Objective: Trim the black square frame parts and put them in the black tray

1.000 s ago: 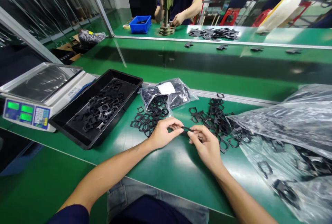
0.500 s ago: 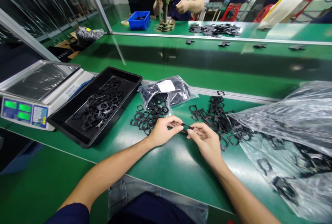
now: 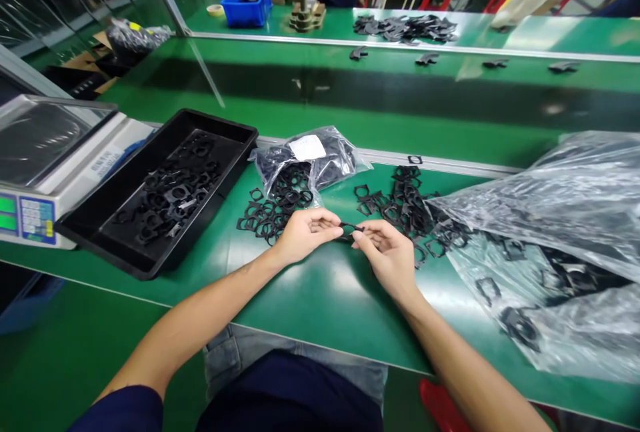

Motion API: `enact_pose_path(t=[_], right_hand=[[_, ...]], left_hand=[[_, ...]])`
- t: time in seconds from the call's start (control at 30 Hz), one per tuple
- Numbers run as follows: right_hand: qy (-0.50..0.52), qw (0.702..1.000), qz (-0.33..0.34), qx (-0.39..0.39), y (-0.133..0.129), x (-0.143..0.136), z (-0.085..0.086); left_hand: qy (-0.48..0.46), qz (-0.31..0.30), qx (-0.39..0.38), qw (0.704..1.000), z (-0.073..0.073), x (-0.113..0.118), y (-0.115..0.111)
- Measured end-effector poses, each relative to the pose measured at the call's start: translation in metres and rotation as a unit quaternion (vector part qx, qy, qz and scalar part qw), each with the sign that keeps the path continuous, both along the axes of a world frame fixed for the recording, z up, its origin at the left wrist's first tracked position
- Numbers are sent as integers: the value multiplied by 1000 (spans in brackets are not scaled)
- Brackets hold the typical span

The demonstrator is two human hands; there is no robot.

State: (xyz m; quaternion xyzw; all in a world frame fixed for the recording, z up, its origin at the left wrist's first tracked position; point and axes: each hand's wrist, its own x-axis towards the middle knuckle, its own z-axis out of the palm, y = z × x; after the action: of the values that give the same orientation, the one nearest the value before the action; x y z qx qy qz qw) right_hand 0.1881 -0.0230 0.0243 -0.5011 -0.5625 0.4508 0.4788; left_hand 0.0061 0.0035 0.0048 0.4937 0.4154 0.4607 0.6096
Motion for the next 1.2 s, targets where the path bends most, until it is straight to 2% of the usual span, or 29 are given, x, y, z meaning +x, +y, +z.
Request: enact_pose_path(t=[0.2,0.37,0.53,0.73,0.97,1.07,1.2], right_hand=[[-89,993,-1,84,-4,0,2],[-81,993,6,81,-3,1,2],[-86,993,8,76,-5,1,4],[-35,999,25,21,-2,1,3],[47,993,72,-77,4,0,4],[62,992,58,-88,3,-1,6],[78,992,49,-82,3,-1,3]], left_hand=[[-3,-8,-5,1000,2,-1,0],[-55,-38,-65,996,5,-1,0],[-53,-72,-93,992,3,-4,1],[-21,-113,-84,990,1,-8,5],[-27,-193,-83,977,10,-14,7],[-40,-175,-80,980,10,-13,6],[-25,-99,-42,994,9,-6,3]])
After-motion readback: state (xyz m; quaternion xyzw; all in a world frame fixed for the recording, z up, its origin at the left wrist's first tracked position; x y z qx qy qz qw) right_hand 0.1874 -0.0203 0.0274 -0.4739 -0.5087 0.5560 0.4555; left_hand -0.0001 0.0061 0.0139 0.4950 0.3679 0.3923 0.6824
